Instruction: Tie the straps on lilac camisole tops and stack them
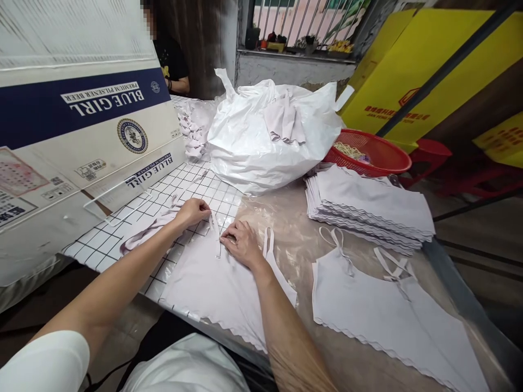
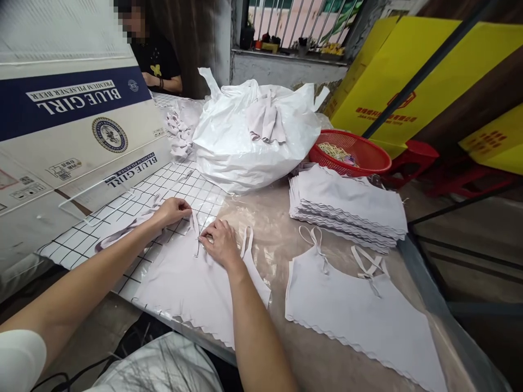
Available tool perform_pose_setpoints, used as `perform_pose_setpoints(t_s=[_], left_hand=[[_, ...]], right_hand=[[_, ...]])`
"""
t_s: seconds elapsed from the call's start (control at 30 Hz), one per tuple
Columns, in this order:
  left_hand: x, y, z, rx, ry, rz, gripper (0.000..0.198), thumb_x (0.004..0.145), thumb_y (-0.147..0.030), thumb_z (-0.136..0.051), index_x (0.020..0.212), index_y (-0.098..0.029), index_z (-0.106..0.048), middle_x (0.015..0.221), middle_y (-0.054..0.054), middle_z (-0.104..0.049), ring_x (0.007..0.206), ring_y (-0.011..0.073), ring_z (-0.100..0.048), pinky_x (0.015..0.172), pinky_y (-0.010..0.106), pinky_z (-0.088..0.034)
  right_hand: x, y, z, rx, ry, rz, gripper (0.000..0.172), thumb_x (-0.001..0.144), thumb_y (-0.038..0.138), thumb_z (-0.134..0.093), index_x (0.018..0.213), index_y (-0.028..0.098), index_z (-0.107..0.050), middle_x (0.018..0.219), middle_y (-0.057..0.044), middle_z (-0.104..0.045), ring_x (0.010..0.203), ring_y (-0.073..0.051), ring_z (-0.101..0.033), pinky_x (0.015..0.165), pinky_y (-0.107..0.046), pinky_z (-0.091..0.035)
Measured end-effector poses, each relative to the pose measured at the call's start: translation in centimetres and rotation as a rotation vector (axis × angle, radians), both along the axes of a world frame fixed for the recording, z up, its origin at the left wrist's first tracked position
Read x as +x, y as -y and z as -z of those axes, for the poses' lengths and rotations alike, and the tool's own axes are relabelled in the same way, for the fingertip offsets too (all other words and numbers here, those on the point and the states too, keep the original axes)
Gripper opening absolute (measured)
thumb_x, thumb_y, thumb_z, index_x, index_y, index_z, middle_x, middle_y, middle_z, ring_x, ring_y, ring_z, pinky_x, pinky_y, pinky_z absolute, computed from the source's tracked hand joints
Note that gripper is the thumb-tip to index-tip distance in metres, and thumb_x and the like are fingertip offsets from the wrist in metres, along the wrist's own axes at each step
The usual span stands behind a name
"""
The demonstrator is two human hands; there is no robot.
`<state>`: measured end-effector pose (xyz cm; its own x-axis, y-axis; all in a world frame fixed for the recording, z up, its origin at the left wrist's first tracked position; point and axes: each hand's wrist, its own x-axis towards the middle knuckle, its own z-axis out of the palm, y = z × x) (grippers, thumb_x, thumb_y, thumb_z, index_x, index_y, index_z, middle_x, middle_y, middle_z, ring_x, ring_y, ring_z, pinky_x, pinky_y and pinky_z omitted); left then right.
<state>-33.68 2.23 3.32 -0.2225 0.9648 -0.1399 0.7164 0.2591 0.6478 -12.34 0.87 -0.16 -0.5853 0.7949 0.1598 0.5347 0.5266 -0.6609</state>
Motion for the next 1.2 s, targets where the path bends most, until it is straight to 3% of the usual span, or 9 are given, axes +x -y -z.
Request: perform_pose_setpoints(t_s=[0.1,0.23,0.33,0.5,0.63,0.77,0.9,1.0,1.2], left_hand=[[0.3,0.2,-0.3,-0.006,-0.009,-0.001,0.012,0.07,-0.026,-0.063,0.077,-0.017,-0.068,0.07,0.001,-0.067,0.064,0.0164,-0.06,0.06,0.027,-0.043],[0.6,2.7,-0.5,0.126,-0.106,-0.023,0.025,0.078,-0.027,-0.06,0.1,-0.017,-0.065,0.102,0.007,-0.066,0.075,0.018,-0.061,0.071,0.031,-0.047],[0.7,6.6,0.1,0.283,-0.211,0.127,0.021,0.083,-0.031,-0.057,0.099,-0.019,-0.063,0.105,0.007,-0.061,0.082,0.02,-0.06,0.072,0.033,-0.047],[-0.1,11.4,1.9,0.24,-0.166,0.35,0.019,0.086,-0.038,-0.06,0.089,-0.019,-0.064,0.092,0.007,-0.059,0.085,0.0225,-0.055,0.075,0.036,-0.046],[-1.1,11.9,2.1,0.203,-0.121,0.373,0.017,0.086,-0.035,-0.057,0.079,-0.02,-0.062,0.089,0.008,-0.059,0.086,0.0237,-0.053,0.077,0.038,-0.045],[-1.5,11.6,1.5,0.167,-0.068,0.398,0.019,0.084,-0.035,-0.055,0.072,-0.02,-0.059,0.087,0.009,-0.061,0.086,0.0254,-0.053,0.081,0.041,-0.045],[-1.7,11.8,1.2,0.159,-0.006,0.388,0.019,0.081,-0.037,-0.053,0.071,-0.022,-0.056,0.087,0.009,-0.062,0.088,0.0259,-0.054,0.082,0.041,-0.046],[-2.1,12.2,1.6,0.185,0.025,0.364,0.016,0.08,-0.036,-0.05,0.072,-0.022,-0.052,0.088,0.007,-0.062,0.088,0.0247,-0.055,0.081,0.038,-0.047],[-2.9,12.7,2.4,0.229,-0.01,0.309,0.011,0.082,-0.03,-0.047,0.074,-0.022,-0.047,0.092,0.007,-0.065,0.085,0.0226,-0.06,0.077,0.036,-0.05]], right_hand=[[0.0,0.1,0.0,0.007,-0.01,0.009,0.007,0.089,0.03,-0.068,0.085,0.024,-0.071,0.096,-0.003,-0.063,0.098,-0.021,-0.051,0.09,-0.038,-0.036],[-0.1,0.2,0.2,0.028,0.016,0.01,0.01,0.087,0.034,-0.071,0.087,0.024,-0.07,0.1,-0.003,-0.063,0.102,-0.022,-0.051,0.092,-0.04,-0.034],[-0.2,0.2,0.3,0.04,0.041,0.028,0.011,0.085,0.034,-0.073,0.086,0.024,-0.07,0.1,-0.003,-0.063,0.103,-0.023,-0.05,0.093,-0.041,-0.034],[-0.3,0.3,0.2,0.045,-0.017,0.051,0.008,0.086,0.03,-0.07,0.085,0.023,-0.068,0.096,-0.004,-0.063,0.102,-0.023,-0.052,0.091,-0.04,-0.039],[0.3,0.0,-0.9,-0.007,-0.204,0.105,0.011,0.089,0.03,-0.06,0.088,0.022,-0.068,0.097,-0.006,-0.06,0.096,-0.021,-0.056,0.088,-0.036,-0.046],[2.1,0.3,-3.9,-0.051,-0.296,0.156,0.021,0.09,0.038,-0.056,0.089,0.02,-0.067,0.098,-0.006,-0.061,0.084,-0.018,-0.059,0.079,-0.033,-0.05],[5.0,3.4,-6.0,0.041,-0.229,0.191,0.029,0.094,0.044,-0.05,0.095,0.021,-0.068,0.098,-0.007,-0.063,0.089,-0.02,-0.061,0.081,-0.035,-0.052],[6.9,7.7,-4.3,0.167,-0.085,0.239,0.032,0.097,0.044,-0.046,0.109,0.022,-0.066,0.108,-0.011,-0.064,0.105,-0.025,-0.06,0.092,-0.042,-0.051],[8.7,15.4,3.0,0.342,0.295,0.347,0.049,0.101,0.045,-0.039,0.143,0.022,-0.049,0.151,-0.015,-0.046,0.144,-0.032,-0.035,0.112,-0.055,-0.036]])
